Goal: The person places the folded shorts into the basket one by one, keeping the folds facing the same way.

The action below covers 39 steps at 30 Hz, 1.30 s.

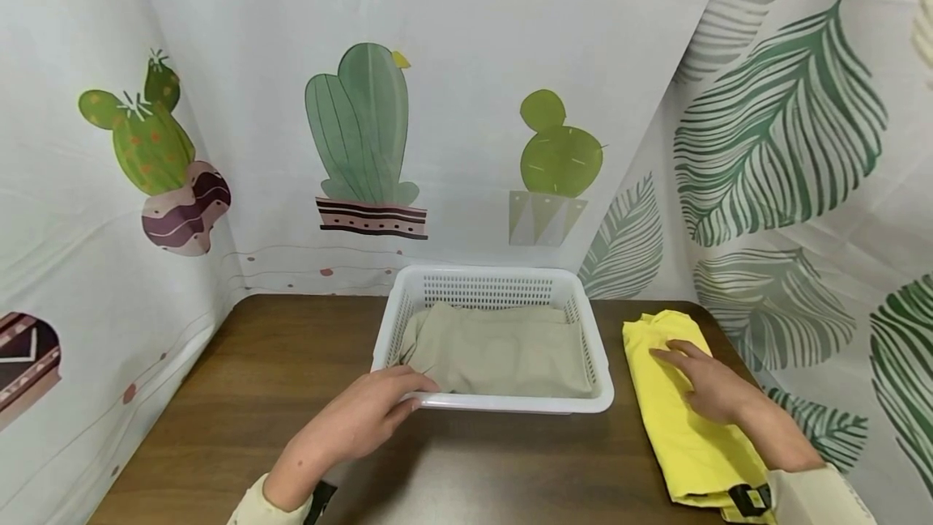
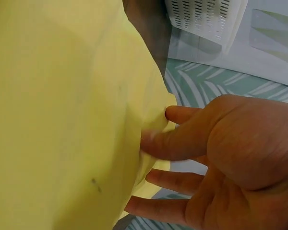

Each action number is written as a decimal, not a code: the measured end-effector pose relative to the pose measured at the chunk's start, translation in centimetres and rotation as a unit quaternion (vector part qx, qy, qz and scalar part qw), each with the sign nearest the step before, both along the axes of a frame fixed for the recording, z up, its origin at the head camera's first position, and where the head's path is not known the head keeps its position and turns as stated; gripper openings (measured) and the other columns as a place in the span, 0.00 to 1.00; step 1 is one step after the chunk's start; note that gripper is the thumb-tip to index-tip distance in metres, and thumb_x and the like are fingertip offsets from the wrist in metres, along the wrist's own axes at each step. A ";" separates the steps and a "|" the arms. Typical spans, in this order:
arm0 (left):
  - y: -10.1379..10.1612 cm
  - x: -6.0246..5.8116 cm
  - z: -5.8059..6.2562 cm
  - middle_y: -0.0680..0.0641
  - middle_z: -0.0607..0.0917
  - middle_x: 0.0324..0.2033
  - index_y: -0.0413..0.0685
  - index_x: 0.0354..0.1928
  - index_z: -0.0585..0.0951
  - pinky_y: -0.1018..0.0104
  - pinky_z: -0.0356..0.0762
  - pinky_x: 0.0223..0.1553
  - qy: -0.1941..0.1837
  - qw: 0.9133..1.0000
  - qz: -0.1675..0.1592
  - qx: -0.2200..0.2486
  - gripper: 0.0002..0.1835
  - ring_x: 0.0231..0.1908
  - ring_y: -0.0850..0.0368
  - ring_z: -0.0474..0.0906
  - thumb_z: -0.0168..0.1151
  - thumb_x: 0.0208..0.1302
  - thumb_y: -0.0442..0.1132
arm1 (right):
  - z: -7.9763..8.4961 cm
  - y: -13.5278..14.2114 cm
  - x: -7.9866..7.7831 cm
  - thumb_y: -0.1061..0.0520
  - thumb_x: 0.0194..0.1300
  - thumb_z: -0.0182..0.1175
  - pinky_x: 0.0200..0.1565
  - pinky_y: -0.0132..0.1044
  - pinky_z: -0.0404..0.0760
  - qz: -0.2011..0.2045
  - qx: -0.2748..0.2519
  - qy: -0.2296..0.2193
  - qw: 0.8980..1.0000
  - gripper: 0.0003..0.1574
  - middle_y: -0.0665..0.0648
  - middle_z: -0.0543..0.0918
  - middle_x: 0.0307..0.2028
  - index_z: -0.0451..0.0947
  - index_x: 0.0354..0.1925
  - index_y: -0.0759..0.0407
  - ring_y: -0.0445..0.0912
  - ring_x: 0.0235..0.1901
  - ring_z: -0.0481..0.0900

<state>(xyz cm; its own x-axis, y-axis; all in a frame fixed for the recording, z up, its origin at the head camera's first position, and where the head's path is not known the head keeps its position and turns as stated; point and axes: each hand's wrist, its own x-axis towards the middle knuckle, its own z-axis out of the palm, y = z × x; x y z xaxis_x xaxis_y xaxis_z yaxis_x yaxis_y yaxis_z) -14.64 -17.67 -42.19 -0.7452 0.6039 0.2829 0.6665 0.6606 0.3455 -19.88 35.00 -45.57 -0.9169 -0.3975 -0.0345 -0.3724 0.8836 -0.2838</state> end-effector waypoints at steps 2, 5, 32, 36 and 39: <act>0.0 0.0 0.0 0.65 0.82 0.47 0.60 0.53 0.83 0.63 0.77 0.53 -0.002 1.000 0.002 -0.001 0.14 0.49 0.66 0.78 0.63 0.69 0.36 | -0.1 0.0 0.1 0.83 0.45 0.49 0.23 0.32 0.67 -0.006 -0.004 -0.012 1.000 0.50 0.75 0.62 0.66 0.67 0.69 0.63 0.51 0.35 0.77; 0.0 0.0 0.0 0.66 0.82 0.48 0.61 0.53 0.83 0.63 0.77 0.53 -0.005 1.000 0.004 -0.002 0.14 0.50 0.66 0.78 0.63 0.69 0.36 | -0.1 0.0 0.2 0.85 0.42 0.45 0.18 0.31 0.63 -0.014 -0.008 -0.028 0.999 0.55 0.75 0.59 0.67 0.65 0.70 0.62 0.44 0.23 0.69; -0.1 0.0 -0.1 0.66 0.82 0.49 0.60 0.54 0.82 0.62 0.76 0.55 -0.007 1.000 0.004 -0.006 0.14 0.52 0.66 0.78 0.62 0.69 0.37 | 0.3 0.0 0.9 0.81 0.36 0.57 0.34 0.36 0.76 0.027 0.010 0.021 0.999 0.53 0.70 0.69 0.61 0.71 0.65 0.63 0.54 0.43 0.79; -0.1 0.0 -0.1 0.66 0.82 0.49 0.60 0.54 0.82 0.62 0.76 0.55 -0.007 1.000 0.004 -0.007 0.14 0.52 0.65 0.78 0.62 0.70 0.37 | 0.4 0.0 1.0 0.81 0.37 0.58 0.31 0.32 0.72 0.030 0.002 0.011 0.999 0.52 0.70 0.68 0.61 0.70 0.65 0.63 0.49 0.38 0.77; -0.1 0.0 -0.1 0.66 0.82 0.50 0.60 0.54 0.83 0.62 0.76 0.56 -0.006 1.000 0.001 -0.005 0.14 0.53 0.65 0.78 0.62 0.69 0.37 | 0.4 -0.1 1.2 0.80 0.38 0.60 0.30 0.31 0.71 0.032 0.003 0.009 0.999 0.51 0.70 0.68 0.61 0.70 0.66 0.63 0.47 0.37 0.77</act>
